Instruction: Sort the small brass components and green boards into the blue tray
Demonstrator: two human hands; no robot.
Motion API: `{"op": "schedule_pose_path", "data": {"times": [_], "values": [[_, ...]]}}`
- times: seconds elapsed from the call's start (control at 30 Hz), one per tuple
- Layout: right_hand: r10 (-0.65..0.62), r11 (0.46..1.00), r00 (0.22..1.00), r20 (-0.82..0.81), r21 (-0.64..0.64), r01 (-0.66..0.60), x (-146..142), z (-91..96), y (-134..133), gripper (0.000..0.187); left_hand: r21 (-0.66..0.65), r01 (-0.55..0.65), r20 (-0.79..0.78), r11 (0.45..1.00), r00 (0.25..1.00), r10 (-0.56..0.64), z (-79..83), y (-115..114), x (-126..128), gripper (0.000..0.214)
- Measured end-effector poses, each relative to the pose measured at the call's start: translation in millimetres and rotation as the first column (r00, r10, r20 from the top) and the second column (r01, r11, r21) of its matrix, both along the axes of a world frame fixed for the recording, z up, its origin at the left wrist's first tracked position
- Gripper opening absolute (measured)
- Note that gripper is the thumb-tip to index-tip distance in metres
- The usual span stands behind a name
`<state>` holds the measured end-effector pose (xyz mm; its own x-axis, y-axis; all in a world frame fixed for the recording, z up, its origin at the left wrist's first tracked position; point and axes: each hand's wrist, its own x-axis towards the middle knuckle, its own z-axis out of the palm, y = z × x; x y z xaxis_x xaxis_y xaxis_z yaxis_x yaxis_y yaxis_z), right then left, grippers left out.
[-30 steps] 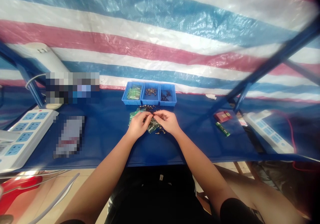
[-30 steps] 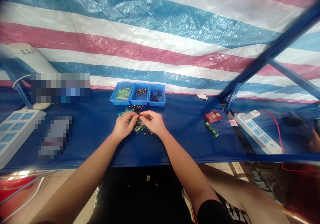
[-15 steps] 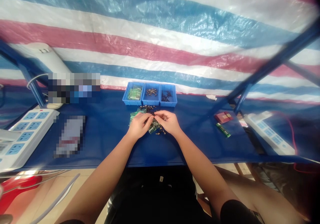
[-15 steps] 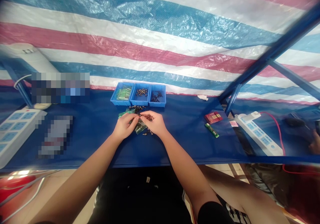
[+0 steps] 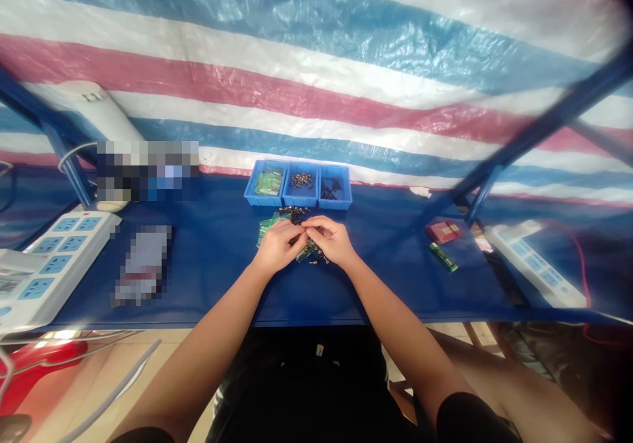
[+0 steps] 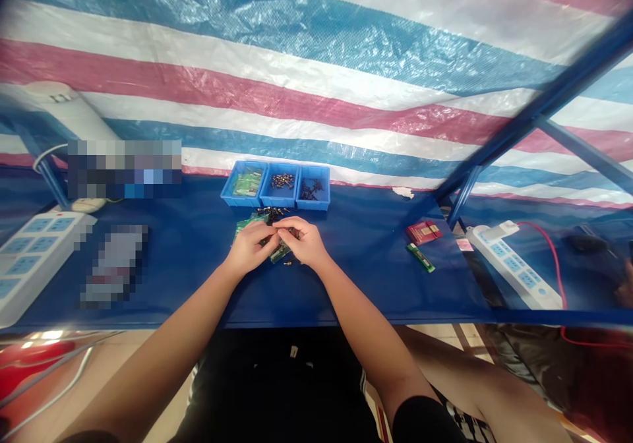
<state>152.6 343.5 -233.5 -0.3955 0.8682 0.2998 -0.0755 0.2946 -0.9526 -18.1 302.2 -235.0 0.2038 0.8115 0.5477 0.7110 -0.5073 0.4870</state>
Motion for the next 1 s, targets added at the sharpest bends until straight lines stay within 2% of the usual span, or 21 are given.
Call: {"op": "schedule_pose_path", "data": {"times": [0.17, 0.27, 0.37, 0.5, 0.63, 0.73, 0.87, 1.0], "values": [[-0.028, 0.999, 1.0, 0.0, -0.04, 0.028, 0, -2.3, 1, 0.019, 0.077, -0.124, 0.078, 0.989, 0.99, 0.118, -3.4, 1, -1, 0.018], [-0.038, 0.995, 0.999, -0.025, -0.097, 0.036, 0, -3.3, 2, 0.023, 0.114, -0.095, 0.098, 0.989, 0.992, 0.084, -4.5, 2, -1, 0.028], [-0.05, 0.989, 0.998, -0.023, -0.137, 0.046, 0, -3.7, 2, 0.025, 0.145, -0.063, 0.075, 0.987, 0.996, 0.052, -5.8, 3, -1, 0.017], [-0.03, 0.99, 1.0, -0.01, -0.137, 0.028, 0, -2.7, 1, 0.027, 0.17, -0.143, 0.095, 0.975, 0.987, 0.128, -7.4, 4, -2, 0.014], [-0.057, 0.991, 0.998, -0.016, -0.126, 0.054, 0, -0.2, 1, 0.027, 0.15, -0.165, 0.088, 0.975, 0.984, 0.153, -6.6, 3, -1, 0.017], [-0.085, 0.979, 0.996, -0.037, -0.191, 0.076, 1, 2.3, 2, 0.028, 0.117, -0.158, 0.082, 0.98, 0.985, 0.149, -4.6, 3, 0, 0.02], [-0.174, 0.94, 0.982, -0.068, -0.309, 0.145, 4, 3.5, 7, 0.032, 0.08, -0.163, 0.068, 0.983, 0.985, 0.157, -2.6, 1, 1, 0.018], [-0.292, 0.894, 0.956, -0.036, -0.365, 0.259, 9, 1.2, 16, 0.031, 0.037, -0.18, 0.057, 0.983, 0.982, 0.178, -3.1, 1, 0, 0.016]]}}
